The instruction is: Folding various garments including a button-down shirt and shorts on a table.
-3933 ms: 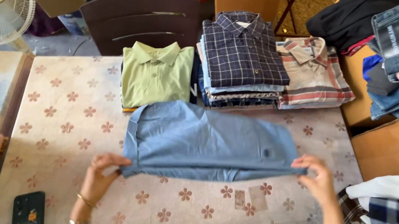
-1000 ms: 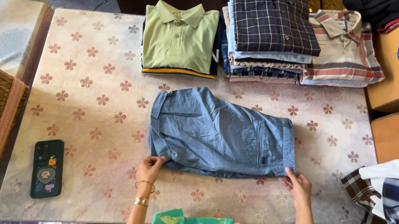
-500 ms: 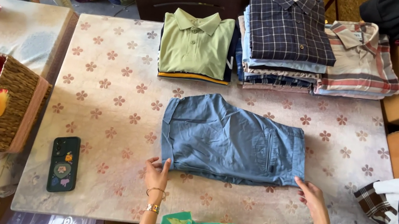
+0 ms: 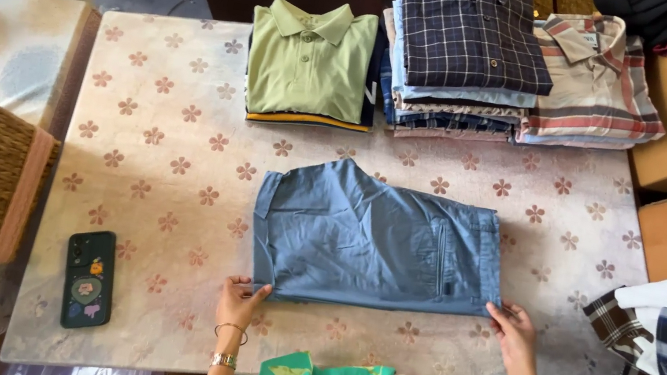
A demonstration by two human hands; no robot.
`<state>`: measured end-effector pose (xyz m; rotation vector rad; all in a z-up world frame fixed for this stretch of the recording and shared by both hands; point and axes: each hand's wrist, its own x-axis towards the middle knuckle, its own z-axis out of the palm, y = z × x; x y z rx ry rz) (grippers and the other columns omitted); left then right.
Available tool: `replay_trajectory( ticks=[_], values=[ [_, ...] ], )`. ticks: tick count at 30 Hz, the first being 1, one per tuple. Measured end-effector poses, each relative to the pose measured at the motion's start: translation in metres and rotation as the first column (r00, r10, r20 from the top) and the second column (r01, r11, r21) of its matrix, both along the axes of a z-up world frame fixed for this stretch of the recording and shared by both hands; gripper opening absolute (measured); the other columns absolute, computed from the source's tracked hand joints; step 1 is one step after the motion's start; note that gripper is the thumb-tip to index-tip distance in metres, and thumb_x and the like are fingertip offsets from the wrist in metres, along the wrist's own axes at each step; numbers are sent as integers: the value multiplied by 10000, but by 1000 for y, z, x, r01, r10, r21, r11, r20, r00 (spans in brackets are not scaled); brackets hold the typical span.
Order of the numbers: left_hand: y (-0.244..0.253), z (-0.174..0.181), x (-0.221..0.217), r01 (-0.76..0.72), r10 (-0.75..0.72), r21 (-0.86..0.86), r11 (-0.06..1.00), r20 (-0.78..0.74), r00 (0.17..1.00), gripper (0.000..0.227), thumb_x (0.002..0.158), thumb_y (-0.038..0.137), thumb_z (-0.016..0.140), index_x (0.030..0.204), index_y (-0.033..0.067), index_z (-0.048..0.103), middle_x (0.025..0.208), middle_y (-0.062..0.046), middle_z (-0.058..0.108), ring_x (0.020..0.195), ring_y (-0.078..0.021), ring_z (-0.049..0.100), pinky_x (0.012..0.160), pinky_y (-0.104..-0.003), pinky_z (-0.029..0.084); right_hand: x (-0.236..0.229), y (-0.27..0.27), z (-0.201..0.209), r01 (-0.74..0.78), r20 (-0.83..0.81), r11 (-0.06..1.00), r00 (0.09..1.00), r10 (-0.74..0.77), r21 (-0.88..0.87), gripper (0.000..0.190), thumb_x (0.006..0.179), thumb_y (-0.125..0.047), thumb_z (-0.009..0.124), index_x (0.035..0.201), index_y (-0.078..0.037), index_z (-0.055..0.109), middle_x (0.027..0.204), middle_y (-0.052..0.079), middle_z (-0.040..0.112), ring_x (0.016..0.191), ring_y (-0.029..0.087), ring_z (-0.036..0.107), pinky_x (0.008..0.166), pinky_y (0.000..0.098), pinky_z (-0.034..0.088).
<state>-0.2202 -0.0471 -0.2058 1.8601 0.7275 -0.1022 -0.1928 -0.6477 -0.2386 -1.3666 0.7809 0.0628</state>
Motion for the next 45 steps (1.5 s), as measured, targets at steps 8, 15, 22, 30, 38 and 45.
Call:
replay_trajectory(
  ticks=[8, 15, 22, 30, 38, 45],
  values=[
    [-13, -12, -3, 36, -40, 105, 994, 43, 998, 598, 746, 379, 879, 1145, 52, 577, 826, -86, 778, 665, -133, 682, 578, -260, 519, 10, 23, 29, -35, 262, 998, 964, 50, -60, 445, 832, 16, 763, 1245, 15, 597, 1145, 104, 707, 1034, 160, 680, 954, 299, 541],
    [-8, -44, -6, -134, 173, -362, 922, 77, 982, 535, 813, 160, 839, 1134, 43, 427, 918, -126, 683, 729, -155, 654, 557, -302, 579, 23, 35, 29, -118, 311, 988, 939, 145, -102, 454, 877, -49, 776, 1279, 32, 579, 1217, 115, 657, 1106, 157, 627, 992, 299, 500],
    [-7, -6, 1, -134, 155, -376, 917, 26, 988, 571, 834, 138, 771, 1256, 117, 387, 959, -119, 712, 803, -181, 687, 590, -320, 613, 37, 41, 44, -311, -354, 907, 913, 202, -285, 743, 874, -386, 811, 1435, -56, 452, 1371, 155, 579, 1300, 260, 520, 1069, 441, 382],
    [27, 159, 34, -4, 110, -465, 885, 200, 974, 558, 844, 111, 758, 1269, 124, 397, 980, -144, 703, 829, -179, 693, 591, -328, 604, 58, 51, 230, -145, 114, 989, 982, 149, -42, 645, 769, -266, 852, 1293, -135, 499, 1145, 79, 664, 1133, 234, 616, 999, 388, 473],
    [46, 188, 101, 14, 159, -514, 858, 291, 943, 419, 892, 90, 754, 1204, 133, 479, 1011, -94, 714, 888, -136, 701, 619, -284, 592, 120, 54, 257, -215, 153, 971, 968, 197, 105, 255, 902, -247, 749, 1106, -124, 658, 1023, 26, 687, 909, 175, 646, 793, 361, 536],
    [39, 177, 70, 10, 193, -435, 900, 419, 887, 402, 877, 80, 778, 1130, 117, 468, 924, -34, 640, 783, -126, 671, 580, -310, 604, 89, 60, 237, -208, 208, 976, 954, 216, -59, 331, 847, -270, 787, 1131, -156, 661, 1026, 1, 705, 981, 154, 655, 823, 332, 549]
  ],
)
